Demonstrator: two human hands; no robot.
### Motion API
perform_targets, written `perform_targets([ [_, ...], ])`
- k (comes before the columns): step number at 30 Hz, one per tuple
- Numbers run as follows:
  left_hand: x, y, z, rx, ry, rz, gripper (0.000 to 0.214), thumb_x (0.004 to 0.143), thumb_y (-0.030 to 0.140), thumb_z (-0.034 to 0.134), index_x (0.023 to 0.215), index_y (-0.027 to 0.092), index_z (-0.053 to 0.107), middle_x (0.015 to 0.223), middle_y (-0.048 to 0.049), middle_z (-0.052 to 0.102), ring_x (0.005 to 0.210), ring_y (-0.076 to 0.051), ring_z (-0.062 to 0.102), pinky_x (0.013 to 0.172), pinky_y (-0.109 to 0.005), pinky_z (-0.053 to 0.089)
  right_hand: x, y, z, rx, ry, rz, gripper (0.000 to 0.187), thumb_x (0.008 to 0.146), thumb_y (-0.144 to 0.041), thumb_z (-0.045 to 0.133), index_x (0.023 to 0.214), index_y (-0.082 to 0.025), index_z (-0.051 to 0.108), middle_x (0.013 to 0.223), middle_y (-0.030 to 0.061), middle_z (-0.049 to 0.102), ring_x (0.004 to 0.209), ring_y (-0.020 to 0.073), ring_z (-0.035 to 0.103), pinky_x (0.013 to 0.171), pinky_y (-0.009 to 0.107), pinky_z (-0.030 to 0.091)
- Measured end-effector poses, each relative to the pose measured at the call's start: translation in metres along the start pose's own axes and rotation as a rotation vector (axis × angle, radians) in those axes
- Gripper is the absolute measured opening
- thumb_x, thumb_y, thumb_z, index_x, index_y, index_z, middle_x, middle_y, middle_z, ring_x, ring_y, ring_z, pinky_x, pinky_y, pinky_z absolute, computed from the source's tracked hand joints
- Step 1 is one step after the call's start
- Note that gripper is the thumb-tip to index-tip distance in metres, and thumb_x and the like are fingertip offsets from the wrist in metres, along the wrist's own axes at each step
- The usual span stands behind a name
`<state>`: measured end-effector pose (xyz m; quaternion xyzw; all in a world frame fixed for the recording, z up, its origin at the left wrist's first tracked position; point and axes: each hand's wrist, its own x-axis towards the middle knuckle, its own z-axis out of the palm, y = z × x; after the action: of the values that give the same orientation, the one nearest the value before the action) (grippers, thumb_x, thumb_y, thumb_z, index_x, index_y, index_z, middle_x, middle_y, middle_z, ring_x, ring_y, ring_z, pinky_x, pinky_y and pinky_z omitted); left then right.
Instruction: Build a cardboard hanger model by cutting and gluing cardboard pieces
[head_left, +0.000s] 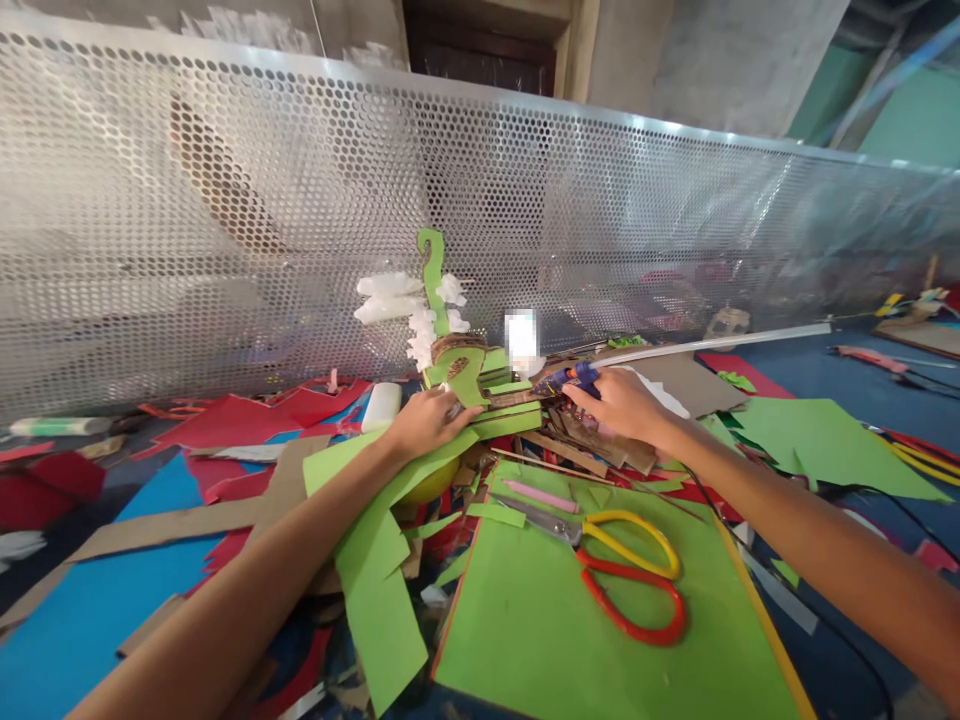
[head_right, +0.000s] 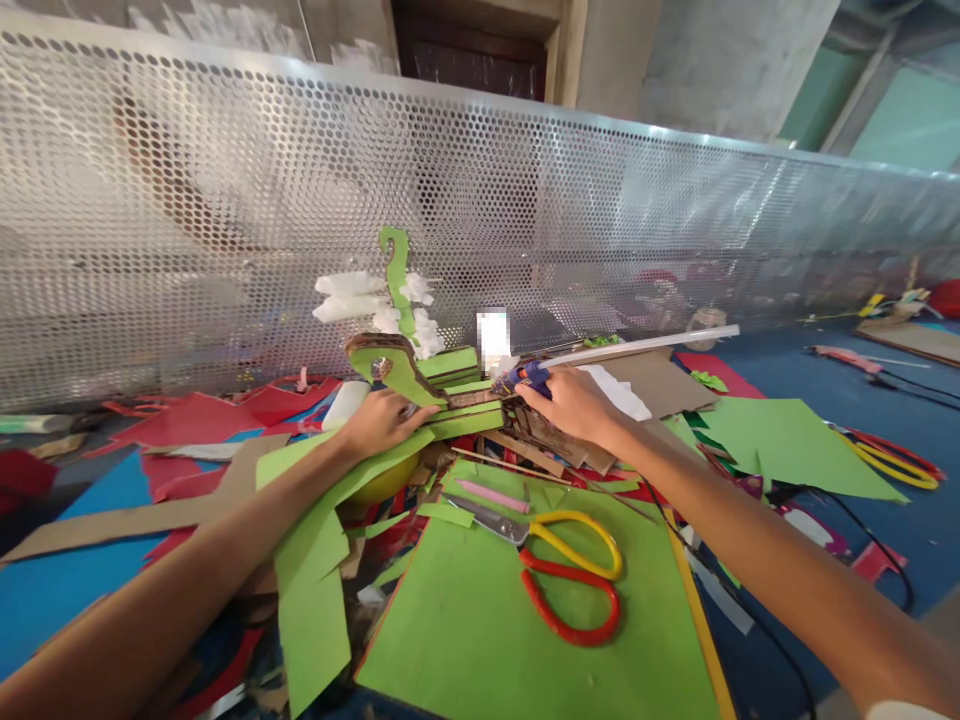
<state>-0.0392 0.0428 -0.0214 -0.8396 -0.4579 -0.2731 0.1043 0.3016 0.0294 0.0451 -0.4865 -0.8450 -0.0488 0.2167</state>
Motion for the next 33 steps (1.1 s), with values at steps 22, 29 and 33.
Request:
perform_targets([
  [22, 0.0, -0.002, 0.002, 0.034, -0.002, -0.002, 0.054, 0.102, 0.059, 0.048, 0.064, 0.021, 0.055, 0.062, -0.0067, 0.06, 0.059, -0.02, 0.06, 0.058, -0.032, 0.036, 0.019, -0.031, 0.017, 0.114, -0.025, -0.097, 0.052, 0.103, -0.057, 0.044, 0.079, -0.02, 0.071, 0.076, 0.0083, 0.071, 0.071, 0.022, 0.062, 0.065, 0.031, 0.035],
  [29, 0.0, -0.001, 0.002, 0.02, 0.0, -0.016, 0.054, 0.101, 0.06, 0.05, 0.065, 0.02, 0.056, 0.062, -0.0061, 0.06, 0.06, -0.02, 0.06, 0.058, -0.031, 0.036, 0.02, -0.037, 0.013, 0.184, -0.057, -0.146, 0.047, 0.103, -0.053, 0.045, 0.079, -0.02, 0.068, 0.076, 0.0072, 0.068, 0.069, 0.02, 0.058, 0.065, 0.031, 0.034],
  [33, 0.001, 0.001, 0.001, 0.011, 0.004, -0.003, 0.057, 0.102, 0.063, 0.045, 0.065, 0.02, 0.056, 0.06, -0.006, 0.059, 0.06, -0.02, 0.061, 0.059, -0.031, 0.037, 0.012, -0.025, 0.009, 0.118, -0.046, -0.067, 0.047, 0.103, -0.054, 0.043, 0.082, -0.021, 0.069, 0.077, 0.0074, 0.069, 0.069, 0.0207, 0.059, 0.063, 0.031, 0.033],
])
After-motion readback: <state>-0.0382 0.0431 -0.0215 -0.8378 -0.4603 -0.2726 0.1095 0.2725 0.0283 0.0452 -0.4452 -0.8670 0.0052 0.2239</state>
